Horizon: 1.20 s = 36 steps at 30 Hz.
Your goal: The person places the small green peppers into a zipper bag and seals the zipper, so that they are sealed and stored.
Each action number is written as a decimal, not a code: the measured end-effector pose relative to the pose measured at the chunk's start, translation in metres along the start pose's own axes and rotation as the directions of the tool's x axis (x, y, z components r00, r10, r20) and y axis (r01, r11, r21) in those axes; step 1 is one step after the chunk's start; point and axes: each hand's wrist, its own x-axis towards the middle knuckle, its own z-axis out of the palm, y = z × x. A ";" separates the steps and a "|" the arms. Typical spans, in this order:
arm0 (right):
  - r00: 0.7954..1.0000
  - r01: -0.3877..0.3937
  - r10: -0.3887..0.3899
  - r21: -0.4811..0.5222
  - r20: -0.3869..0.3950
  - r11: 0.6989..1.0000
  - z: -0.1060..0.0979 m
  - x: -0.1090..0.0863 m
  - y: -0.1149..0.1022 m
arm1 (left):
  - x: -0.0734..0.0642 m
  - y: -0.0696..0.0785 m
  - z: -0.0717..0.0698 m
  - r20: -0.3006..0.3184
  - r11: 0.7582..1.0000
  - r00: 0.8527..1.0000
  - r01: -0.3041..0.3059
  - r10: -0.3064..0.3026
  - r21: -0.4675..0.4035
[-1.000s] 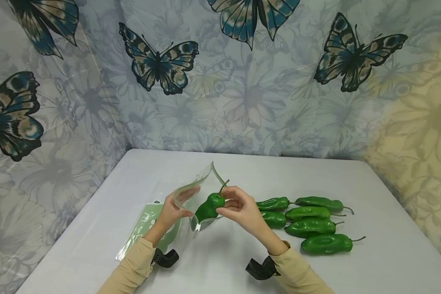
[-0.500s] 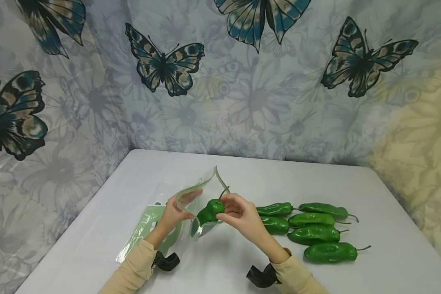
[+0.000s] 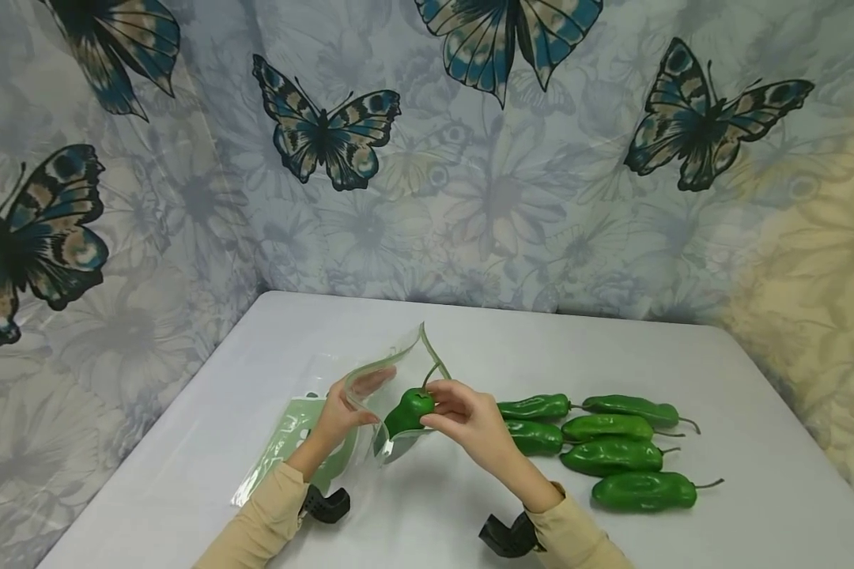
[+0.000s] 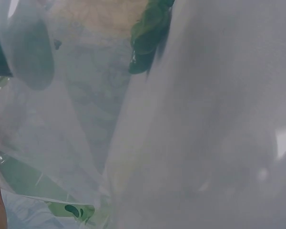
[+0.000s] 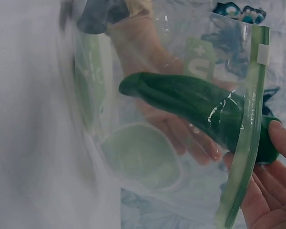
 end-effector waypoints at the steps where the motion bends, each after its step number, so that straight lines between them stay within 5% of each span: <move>1: 1.000 0.006 -0.006 0.001 -0.002 1.000 -0.001 -0.001 0.000 | 0.000 -0.001 0.001 0.003 1.000 1.000 0.004 -0.004 -0.005; 12: 0.998 0.030 -0.036 0.090 0.055 0.995 0.004 -0.001 -0.001 | -0.003 0.003 -0.002 -0.009 1.000 1.000 -0.015 0.015 0.001; 23: 0.996 0.003 -0.002 -0.008 0.092 1.000 0.001 0.002 -0.002 | 0.004 0.005 0.000 -0.013 0.999 1.000 -0.024 0.024 0.023; 36: 0.972 0.220 -0.190 -0.245 0.141 0.944 0.007 0.004 0.009 | 0.002 0.002 -0.003 0.009 0.998 1.000 -0.023 0.023 0.063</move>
